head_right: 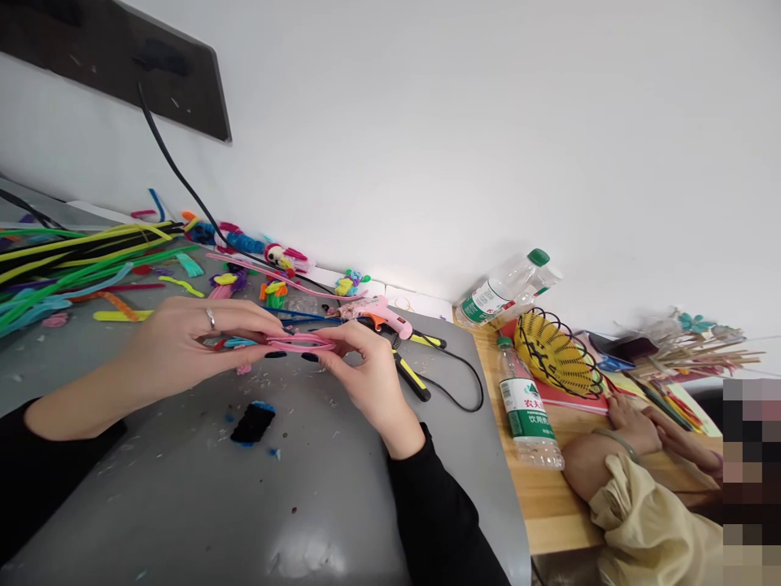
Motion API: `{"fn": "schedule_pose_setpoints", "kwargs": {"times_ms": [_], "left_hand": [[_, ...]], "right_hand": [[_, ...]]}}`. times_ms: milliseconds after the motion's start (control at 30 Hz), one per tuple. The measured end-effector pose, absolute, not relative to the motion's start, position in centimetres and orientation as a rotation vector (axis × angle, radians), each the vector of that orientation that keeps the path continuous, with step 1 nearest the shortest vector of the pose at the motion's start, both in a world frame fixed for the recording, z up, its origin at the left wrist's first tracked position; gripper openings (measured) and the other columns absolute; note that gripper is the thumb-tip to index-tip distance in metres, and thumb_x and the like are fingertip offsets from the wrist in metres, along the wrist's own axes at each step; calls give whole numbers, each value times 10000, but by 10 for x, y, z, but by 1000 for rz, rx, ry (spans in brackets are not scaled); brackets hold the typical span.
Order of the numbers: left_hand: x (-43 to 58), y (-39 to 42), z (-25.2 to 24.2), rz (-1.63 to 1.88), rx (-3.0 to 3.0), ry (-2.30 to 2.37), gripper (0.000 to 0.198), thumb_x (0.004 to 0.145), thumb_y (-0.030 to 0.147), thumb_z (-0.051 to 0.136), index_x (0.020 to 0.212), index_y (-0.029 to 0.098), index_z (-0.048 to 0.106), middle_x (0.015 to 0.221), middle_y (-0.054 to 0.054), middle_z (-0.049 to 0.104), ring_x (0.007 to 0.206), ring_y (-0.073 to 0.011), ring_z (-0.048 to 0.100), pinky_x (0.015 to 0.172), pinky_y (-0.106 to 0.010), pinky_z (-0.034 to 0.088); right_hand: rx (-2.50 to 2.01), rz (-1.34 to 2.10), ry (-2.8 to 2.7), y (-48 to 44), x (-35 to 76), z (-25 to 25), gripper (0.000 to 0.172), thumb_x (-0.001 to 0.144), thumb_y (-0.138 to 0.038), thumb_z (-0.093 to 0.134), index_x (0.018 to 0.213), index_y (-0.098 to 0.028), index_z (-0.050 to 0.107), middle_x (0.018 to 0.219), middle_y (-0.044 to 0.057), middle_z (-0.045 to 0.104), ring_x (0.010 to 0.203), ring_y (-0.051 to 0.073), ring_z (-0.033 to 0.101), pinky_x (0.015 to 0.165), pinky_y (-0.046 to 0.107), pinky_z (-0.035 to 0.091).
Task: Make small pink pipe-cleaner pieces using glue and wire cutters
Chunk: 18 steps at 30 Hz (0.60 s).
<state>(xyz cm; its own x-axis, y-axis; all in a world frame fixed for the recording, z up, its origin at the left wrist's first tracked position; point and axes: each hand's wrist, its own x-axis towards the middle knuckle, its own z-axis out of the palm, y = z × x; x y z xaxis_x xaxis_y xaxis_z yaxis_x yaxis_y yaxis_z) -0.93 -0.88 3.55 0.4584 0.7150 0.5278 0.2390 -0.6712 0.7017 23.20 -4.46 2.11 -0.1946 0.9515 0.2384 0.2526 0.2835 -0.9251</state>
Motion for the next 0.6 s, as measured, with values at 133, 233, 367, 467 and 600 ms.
{"fn": "schedule_pose_setpoints", "kwargs": {"times_ms": [133, 233, 367, 467, 600], "left_hand": [[-10, -9, 37, 1127, 2172, 801, 108, 911, 308, 708, 926, 297, 814, 929, -19, 830, 783, -197, 781, 668, -252, 627], [-9, -9, 36, 1155, 2181, 811, 126, 928, 308, 698, 911, 275, 819, 907, -33, 829, 776, -191, 782, 691, -273, 641], [-9, -10, 34, 1155, 2190, 831, 139, 925, 316, 685, 902, 306, 822, 920, -3, 829, 799, -192, 785, 715, -278, 645], [-8, -10, 34, 1161, 2201, 825, 148, 927, 303, 678, 901, 318, 823, 919, 12, 829, 778, -186, 782, 704, -266, 638], [-7, -10, 34, 1194, 2213, 812, 158, 934, 268, 678, 884, 313, 822, 899, 19, 829, 647, -146, 746, 677, -247, 629]], "right_hand": [[-1118, 904, -1713, -46, 232, 23, 133, 925, -289, 734, 1035, -260, 803, 935, 52, 733, 808, 185, 648, 750, 338, 561], [-1108, 848, -1749, -46, 232, 23, 122, 939, -293, 726, 1023, -255, 805, 881, 43, 721, 773, 179, 635, 746, 338, 552], [-1103, 802, -1776, -46, 232, 24, 96, 942, -293, 725, 987, -246, 796, 852, 37, 715, 748, 174, 625, 726, 329, 540], [-1099, 779, -1782, -46, 232, 24, 96, 954, -300, 716, 967, -243, 791, 829, 35, 714, 736, 176, 624, 718, 332, 533], [-1088, 739, -1784, -46, 231, 23, 84, 959, -281, 716, 946, -238, 788, 802, 29, 714, 716, 173, 620, 705, 331, 525]]}}
